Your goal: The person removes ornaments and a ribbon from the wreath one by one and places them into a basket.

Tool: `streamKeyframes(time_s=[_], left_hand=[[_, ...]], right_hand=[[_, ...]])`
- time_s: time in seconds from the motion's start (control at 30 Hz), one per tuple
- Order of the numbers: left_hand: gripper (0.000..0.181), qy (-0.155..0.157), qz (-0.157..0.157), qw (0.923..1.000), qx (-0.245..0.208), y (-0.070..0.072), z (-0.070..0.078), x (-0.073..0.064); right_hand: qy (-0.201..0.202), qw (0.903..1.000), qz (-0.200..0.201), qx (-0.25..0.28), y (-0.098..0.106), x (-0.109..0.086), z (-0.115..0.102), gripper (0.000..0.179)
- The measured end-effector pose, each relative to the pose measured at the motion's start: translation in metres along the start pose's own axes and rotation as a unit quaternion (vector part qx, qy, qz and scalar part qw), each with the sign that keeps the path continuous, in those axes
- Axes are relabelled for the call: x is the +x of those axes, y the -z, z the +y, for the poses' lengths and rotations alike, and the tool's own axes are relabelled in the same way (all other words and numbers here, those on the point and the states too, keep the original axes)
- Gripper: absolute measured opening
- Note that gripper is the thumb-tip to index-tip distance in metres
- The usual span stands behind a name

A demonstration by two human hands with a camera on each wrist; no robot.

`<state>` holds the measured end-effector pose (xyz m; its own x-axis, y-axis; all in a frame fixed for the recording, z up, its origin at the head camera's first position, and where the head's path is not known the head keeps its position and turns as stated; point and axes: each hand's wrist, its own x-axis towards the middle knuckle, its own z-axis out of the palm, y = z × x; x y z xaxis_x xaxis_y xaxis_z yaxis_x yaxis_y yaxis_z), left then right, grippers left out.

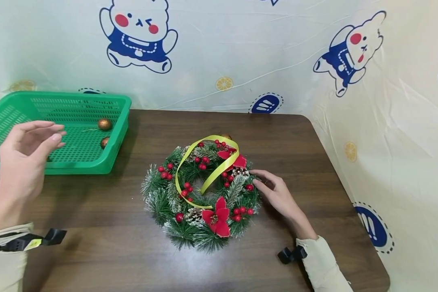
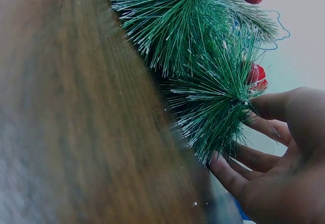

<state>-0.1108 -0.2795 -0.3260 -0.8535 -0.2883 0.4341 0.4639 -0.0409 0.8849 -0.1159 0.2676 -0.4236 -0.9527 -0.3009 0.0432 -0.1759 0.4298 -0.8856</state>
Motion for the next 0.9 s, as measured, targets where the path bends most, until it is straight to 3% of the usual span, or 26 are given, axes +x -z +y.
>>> streamKeyframes(time_s=[0.2, 0.47, 0.9], left_hand=[[0.036, -0.004, -0.065, 0.9959, 0.061, -0.018, 0.009, -0.004], [0.035, -0.013, -0.135, 0.9814, 0.136, -0.047, 0.016, -0.002], [0.033, -0.013, -0.214, 0.9588, 0.187, -0.086, -0.002, 0.002]], right_hand=[[0.001, 1.0000, 0.002, 0.002, 0.000, 0.000, -0.001, 0.034], [-0.001, 1.0000, 0.003, 0.001, 0.000, -0.001, -0.001, 0.034], [0.002, 1.0000, 0.003, 0.007, -0.001, 0.000, -0.002, 0.033]])
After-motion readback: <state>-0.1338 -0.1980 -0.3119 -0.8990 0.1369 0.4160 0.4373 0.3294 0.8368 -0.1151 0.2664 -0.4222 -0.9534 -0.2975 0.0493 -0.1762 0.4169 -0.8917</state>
